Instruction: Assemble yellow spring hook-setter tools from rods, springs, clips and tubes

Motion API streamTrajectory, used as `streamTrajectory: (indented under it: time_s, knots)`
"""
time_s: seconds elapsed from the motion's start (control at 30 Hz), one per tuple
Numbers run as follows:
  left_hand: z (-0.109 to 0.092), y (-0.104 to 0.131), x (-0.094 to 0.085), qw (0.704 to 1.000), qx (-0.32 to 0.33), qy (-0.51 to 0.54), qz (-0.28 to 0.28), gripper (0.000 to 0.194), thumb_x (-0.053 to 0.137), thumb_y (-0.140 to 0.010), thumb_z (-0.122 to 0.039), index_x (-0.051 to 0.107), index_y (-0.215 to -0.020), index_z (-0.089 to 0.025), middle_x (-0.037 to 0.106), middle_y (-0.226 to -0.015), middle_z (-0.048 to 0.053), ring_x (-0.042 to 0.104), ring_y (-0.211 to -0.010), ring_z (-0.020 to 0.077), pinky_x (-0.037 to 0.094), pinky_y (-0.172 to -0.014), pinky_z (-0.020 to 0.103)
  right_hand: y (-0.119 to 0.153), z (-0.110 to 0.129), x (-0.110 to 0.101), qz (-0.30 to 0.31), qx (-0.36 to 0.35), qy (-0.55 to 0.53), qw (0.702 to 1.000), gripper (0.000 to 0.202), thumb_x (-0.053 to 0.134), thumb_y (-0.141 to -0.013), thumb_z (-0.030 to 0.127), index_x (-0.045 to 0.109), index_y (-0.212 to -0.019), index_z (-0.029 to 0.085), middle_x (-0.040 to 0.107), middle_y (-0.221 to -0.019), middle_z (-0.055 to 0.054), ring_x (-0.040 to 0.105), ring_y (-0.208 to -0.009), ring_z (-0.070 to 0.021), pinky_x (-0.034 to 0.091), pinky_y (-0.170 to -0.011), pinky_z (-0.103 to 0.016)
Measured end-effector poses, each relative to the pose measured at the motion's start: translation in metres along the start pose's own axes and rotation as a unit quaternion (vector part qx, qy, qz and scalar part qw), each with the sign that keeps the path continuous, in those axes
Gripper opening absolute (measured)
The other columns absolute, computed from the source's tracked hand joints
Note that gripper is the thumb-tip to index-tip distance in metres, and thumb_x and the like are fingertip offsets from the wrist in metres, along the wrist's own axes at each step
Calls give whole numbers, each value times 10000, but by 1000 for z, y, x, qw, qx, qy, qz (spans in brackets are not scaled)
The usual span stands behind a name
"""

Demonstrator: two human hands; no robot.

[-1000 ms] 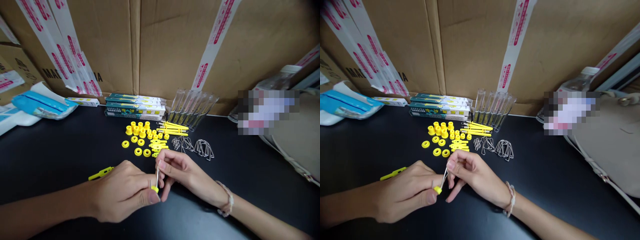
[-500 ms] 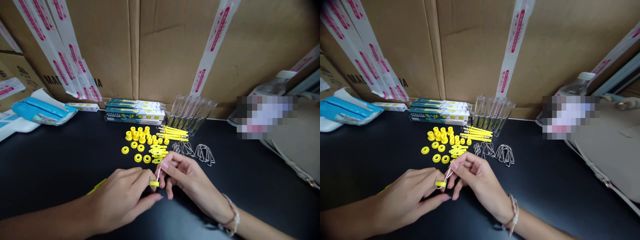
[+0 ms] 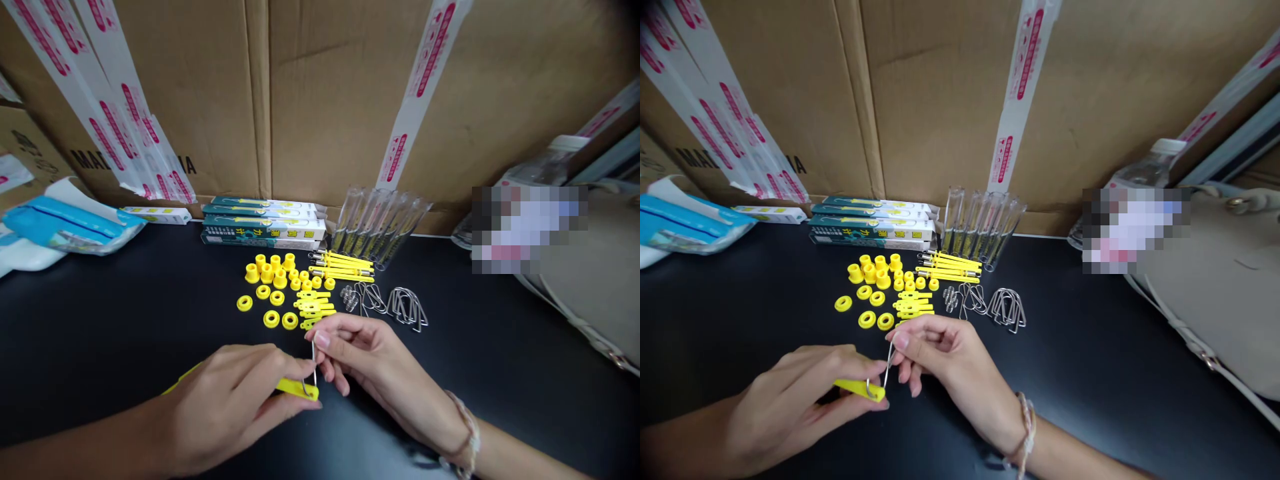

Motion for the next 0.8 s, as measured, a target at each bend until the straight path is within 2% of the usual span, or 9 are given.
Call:
streamTrajectory:
  time_s: [0.17,0.3,0.47,0.53,0.67,0.73,0.8]
  knots:
    - [-6,-2,2,998,54,7,19,79,533,-1021,-285,582,-1026,-223,758,-841,-67,703,-681,93,528,-710,208,1,0,4,31,-14,25,999,251,824,-800,317,768,-1015,200,683,-791,7,597,-635,-69,508,-632,-184]
    - [-8,-5,2,997,66,-7,51,85,508,-1029,-250,589,-1038,-226,733,-800,-64,674,-650,105,508,-649,221,1,3,8,42,-27,29,998,259,857,-759,280,764,-991,216,696,-790,16,613,-681,-77,520,-707,-201]
    - [-3,-2,1,999,18,11,42,121,492,-1036,-318,567,-1103,-251,721,-820,-76,687,-691,96,491,-681,212,6,11,5,1,-85,96,992,139,819,-801,283,789,-931,243,708,-745,19,613,-647,-95,502,-632,-203]
    - [0,-1,1,999,-2,19,31,88,502,-1032,-315,562,-1066,-260,710,-805,-85,685,-698,86,483,-695,198,10,16,7,-4,-123,171,978,89,784,-839,281,803,-922,255,737,-794,-2,645,-709,-127,513,-669,-231]
    - [0,-1,-2,1000,-1,12,9,98,475,-1041,-317,549,-1015,-259,714,-822,-86,687,-708,83,476,-708,202,18,28,10,-15,-204,307,930,90,724,-897,282,802,-940,268,748,-864,-25,671,-780,-162,527,-733,-271]
    - [0,-1,-1,1000,-3,8,18,98,483,-1038,-312,547,-994,-253,709,-803,-92,679,-677,81,467,-679,211,20,39,0,-67,-226,340,910,107,724,-895,310,779,-978,270,737,-876,-26,670,-766,-165,534,-723,-277]
    - [0,-2,0,999,-4,12,33,108,484,-1038,-314,545,-981,-244,706,-799,-94,671,-655,76,456,-647,217,19,52,-20,-138,-230,356,895,181,723,-890,349,734,-1049,263,717,-857,-22,666,-739,-165,537,-701,-279]
Point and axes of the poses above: each hand's wrist, its own y-axis away from the middle knuckle, its own x-axis out of the palm, z = x × y, the point moved 5 cm from there along -y, towards the middle knuckle
